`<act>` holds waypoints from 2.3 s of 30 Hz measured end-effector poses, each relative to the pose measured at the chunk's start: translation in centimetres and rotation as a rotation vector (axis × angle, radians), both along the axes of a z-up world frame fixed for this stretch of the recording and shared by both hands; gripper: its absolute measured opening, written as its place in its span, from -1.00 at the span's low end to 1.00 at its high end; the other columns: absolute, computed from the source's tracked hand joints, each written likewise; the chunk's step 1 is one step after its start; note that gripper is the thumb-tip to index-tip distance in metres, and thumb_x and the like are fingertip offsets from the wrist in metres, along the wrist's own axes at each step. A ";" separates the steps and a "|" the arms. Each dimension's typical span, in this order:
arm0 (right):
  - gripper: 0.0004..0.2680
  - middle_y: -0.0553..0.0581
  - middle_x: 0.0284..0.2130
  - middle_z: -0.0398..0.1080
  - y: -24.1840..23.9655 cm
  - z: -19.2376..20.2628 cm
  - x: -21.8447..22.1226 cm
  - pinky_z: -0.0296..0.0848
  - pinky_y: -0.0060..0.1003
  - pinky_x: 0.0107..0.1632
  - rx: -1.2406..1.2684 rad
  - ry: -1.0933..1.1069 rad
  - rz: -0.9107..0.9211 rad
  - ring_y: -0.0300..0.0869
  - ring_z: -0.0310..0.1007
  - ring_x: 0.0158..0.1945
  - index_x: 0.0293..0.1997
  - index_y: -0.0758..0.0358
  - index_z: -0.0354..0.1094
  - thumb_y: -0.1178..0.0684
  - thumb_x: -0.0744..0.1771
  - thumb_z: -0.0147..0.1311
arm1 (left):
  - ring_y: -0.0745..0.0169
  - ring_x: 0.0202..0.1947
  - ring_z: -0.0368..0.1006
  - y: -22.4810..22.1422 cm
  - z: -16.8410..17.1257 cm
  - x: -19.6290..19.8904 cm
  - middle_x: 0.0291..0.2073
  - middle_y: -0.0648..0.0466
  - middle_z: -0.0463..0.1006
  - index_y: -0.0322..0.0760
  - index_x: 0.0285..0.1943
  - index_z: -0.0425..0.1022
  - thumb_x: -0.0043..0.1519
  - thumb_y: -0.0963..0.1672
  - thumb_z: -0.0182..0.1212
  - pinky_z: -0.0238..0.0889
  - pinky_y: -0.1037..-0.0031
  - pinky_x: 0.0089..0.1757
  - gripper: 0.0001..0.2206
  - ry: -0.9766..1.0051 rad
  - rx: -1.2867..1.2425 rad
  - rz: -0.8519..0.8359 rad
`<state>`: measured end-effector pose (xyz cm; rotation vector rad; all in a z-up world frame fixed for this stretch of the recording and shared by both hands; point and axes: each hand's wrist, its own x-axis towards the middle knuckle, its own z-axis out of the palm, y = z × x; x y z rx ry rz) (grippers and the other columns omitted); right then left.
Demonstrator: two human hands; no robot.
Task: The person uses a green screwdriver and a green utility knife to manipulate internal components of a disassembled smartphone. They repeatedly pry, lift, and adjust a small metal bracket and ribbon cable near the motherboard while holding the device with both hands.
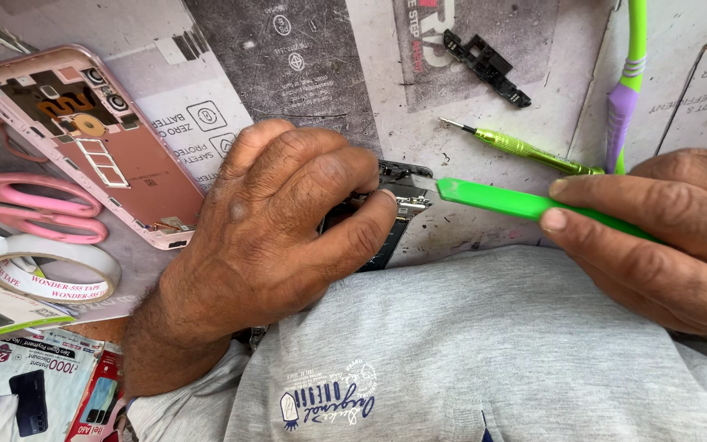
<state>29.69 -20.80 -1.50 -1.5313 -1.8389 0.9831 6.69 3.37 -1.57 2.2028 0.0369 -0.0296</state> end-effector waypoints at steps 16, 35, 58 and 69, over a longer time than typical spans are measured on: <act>-0.71 0.31 -0.27 0.55 -0.3 -0.5 -0.1 0.51 -0.27 -0.38 -0.038 0.043 -0.070 -0.17 0.52 -0.38 0.01 0.33 0.44 0.19 0.22 0.34 | 0.03 -0.03 0.47 0.3 0.0 0.1 -0.13 -0.02 0.46 -0.26 -0.07 0.57 0.17 -0.17 0.32 0.26 0.10 0.01 -0.82 -0.013 -0.029 -0.011; -0.80 0.34 -0.19 0.55 0.8 -0.5 -0.7 0.51 -0.23 -0.38 -0.017 -0.021 -0.033 -0.10 0.55 -0.33 -0.10 0.30 0.50 0.20 0.23 0.35 | 0.04 -0.03 0.48 0.4 0.4 0.3 -0.14 0.00 0.48 -0.28 -0.10 0.58 0.15 -0.15 0.31 0.24 0.13 0.00 -0.82 0.009 0.001 -0.035; -0.82 0.31 -0.24 0.55 -0.5 -0.8 -1.8 0.44 -0.28 -0.43 0.040 -0.034 -0.182 -0.14 0.52 -0.35 -0.14 0.34 0.50 0.23 0.25 0.38 | 0.10 -0.07 0.49 0.1 0.5 0.7 -0.19 0.04 0.48 -0.29 -0.13 0.58 0.16 -0.21 0.33 0.26 0.19 -0.01 -0.87 0.005 0.004 -0.001; -0.79 0.32 -0.25 0.53 -1.5 -0.1 -0.5 0.46 -0.29 -0.39 -0.035 0.032 -0.192 -0.19 0.47 -0.40 -0.09 0.35 0.41 0.24 0.26 0.35 | 0.07 -0.08 0.49 0.2 0.5 0.8 -0.19 0.02 0.49 -0.30 -0.12 0.58 0.14 -0.21 0.34 0.26 0.18 -0.02 -0.84 0.002 0.010 -0.007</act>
